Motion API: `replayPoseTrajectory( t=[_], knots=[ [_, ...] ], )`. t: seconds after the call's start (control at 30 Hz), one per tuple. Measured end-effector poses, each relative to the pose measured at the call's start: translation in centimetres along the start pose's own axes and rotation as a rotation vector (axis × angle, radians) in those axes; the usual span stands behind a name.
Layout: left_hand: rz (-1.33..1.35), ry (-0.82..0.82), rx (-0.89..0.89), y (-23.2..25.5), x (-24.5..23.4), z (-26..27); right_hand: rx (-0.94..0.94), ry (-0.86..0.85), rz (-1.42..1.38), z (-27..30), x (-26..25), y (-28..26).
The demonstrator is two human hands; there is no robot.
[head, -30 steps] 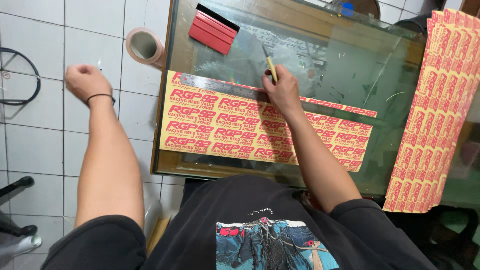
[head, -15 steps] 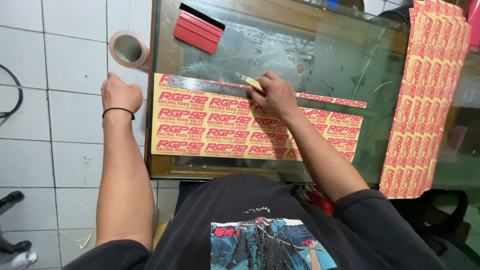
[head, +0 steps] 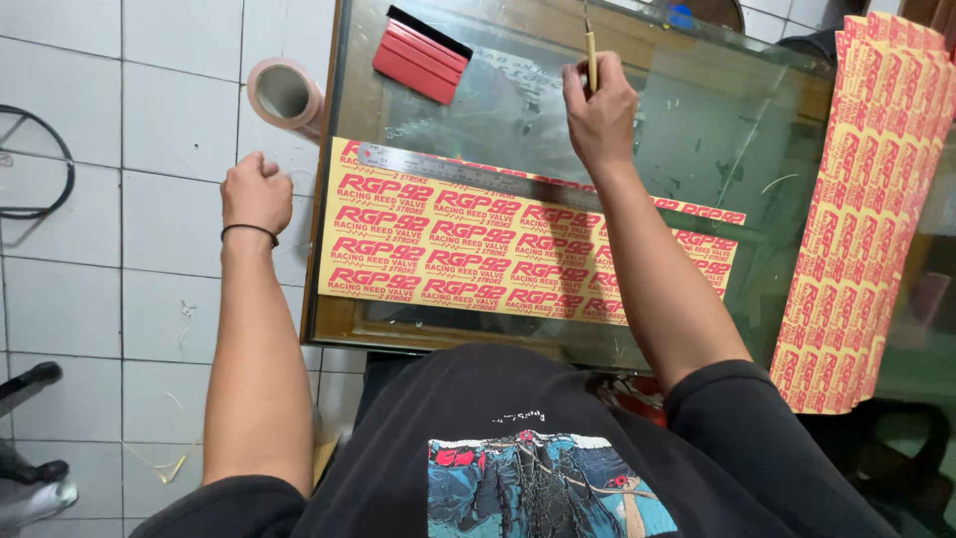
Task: The person uses a metal ruler and a utility knife to cut a large sheet of red and yellow patterned stickers on a glass table. They align the ruler, slice along the edge, and then use a red squeegee to smooth the cut sections before separating them.
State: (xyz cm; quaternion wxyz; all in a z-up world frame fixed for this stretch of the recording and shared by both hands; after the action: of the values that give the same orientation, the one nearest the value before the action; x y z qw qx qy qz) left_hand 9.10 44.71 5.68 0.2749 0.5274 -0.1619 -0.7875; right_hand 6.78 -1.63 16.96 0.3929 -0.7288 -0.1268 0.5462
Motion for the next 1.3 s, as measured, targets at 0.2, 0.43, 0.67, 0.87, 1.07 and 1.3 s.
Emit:
replayPoseTrajectory(
  t=[0.2,0.43,0.67,0.87,1.07,1.3],
  knots=[
    [-0.113,0.214,-0.266,1.4,-0.7,2.5,-0.032,-0.207,0.122,5.2,-0.4,4.8],
    [-0.217,-0.005,-0.183,-0.3,0.3,3.9,0.011,-0.03,0.267,10.5,-9.5,15.1],
    [-0.429,0.183,-0.011,-6.6,1.3,3.7,0.087,-0.182,0.415,13.2,-13.3,17.1],
    [-0.201,0.58,0.402,-4.2,2.9,8.3,0.179,-0.3,0.451,14.2,-14.1,17.2],
    [-0.173,0.768,0.376,1.5,3.2,13.9,0.179,-0.492,0.485,14.7,-16.3,16.3],
    [-0.01,0.485,0.622,12.5,10.6,17.2,0.102,-0.377,0.347,15.9,-23.5,19.2]
  ],
)
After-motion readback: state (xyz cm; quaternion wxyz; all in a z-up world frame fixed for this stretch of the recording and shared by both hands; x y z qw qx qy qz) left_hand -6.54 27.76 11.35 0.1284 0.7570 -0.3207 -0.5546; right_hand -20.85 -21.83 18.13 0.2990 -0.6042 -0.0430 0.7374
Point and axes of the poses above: each hand's wrist, its own z-axis away from the middle knuckle, its own x-axis out of the palm, y = z × x, the point moved 1 cm from there along -z, towards the middle knuckle, and after that the axes turned 6 degrees about x, right-handed, at the moved point
